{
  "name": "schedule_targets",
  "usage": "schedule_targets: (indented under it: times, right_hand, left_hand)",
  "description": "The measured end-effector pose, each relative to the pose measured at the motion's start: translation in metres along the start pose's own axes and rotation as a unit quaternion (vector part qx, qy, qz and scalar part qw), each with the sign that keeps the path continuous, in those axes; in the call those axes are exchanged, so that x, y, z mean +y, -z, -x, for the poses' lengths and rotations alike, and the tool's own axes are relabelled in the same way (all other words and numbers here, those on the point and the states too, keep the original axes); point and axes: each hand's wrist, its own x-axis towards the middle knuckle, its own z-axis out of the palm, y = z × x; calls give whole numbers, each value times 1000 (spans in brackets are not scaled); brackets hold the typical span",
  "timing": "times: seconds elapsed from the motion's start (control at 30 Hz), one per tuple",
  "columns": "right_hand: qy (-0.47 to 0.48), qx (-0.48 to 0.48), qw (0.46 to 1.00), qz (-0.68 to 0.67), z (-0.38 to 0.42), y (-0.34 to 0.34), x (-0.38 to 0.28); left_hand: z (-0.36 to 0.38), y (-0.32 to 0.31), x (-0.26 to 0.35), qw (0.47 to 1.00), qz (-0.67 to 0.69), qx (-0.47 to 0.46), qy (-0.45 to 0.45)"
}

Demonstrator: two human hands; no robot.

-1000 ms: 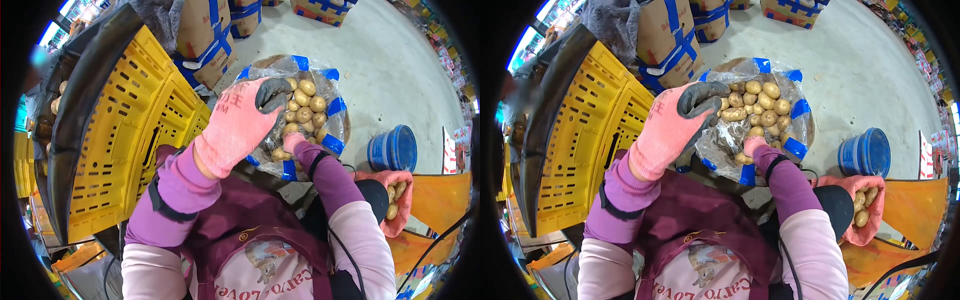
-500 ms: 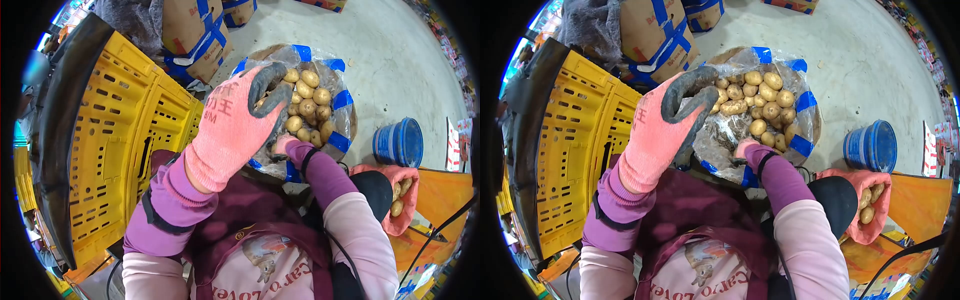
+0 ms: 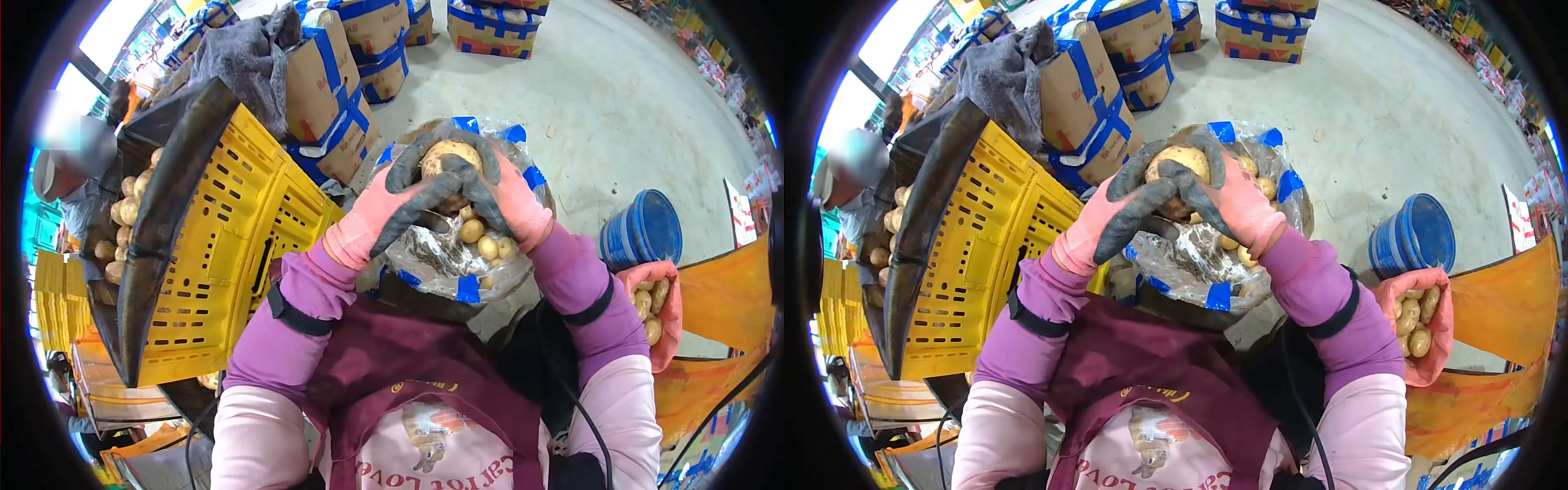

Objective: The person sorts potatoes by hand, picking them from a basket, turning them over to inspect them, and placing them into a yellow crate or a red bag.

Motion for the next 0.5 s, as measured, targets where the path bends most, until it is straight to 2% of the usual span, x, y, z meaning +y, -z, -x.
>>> schedule_targets:
  times: [0.03, 0.07, 0.1, 0.2, 0.23, 0.3, 0.37, 0.43, 0.47, 0.5]
  right_hand:
    - [-61, -10, 988, -141, 2, 0, 4]
    - [-118, -21, 953, -279, 1, 2, 12]
    - [-137, -47, 913, -382, 0, 7, 21]
    - [-78, -80, 941, -321, 5, 29, 15]
    - [-142, -87, 893, -419, 5, 30, 6]
    - [-145, -97, 898, -403, 1, 28, 4]
    - [-169, -116, 923, -326, -1, 33, -8]
    - [-172, -118, 928, -308, -3, 32, -3]
    - [-165, -126, 934, -289, -5, 32, -1]
    - [-166, -115, 916, -348, -5, 32, 3]
  left_hand:
    - [1, 0, 4, 999, 46, -6, 13]
    - [0, 3, 9, 996, 91, -12, 24]
    - [-4, 11, 6, 974, 210, -31, 73]
    - [-3, 22, -2, 936, 341, -75, 48]
    - [-2, 22, -3, 935, 342, -73, 50]
    - [0, 12, 6, 975, 216, -3, 55]
    - [-6, 23, -9, 978, 201, 15, 55]
    - [-11, 36, -33, 988, 142, 51, 19]
    - [-14, 32, -29, 988, 143, 50, 20]
    - [-16, 24, -18, 979, 196, 50, 21]
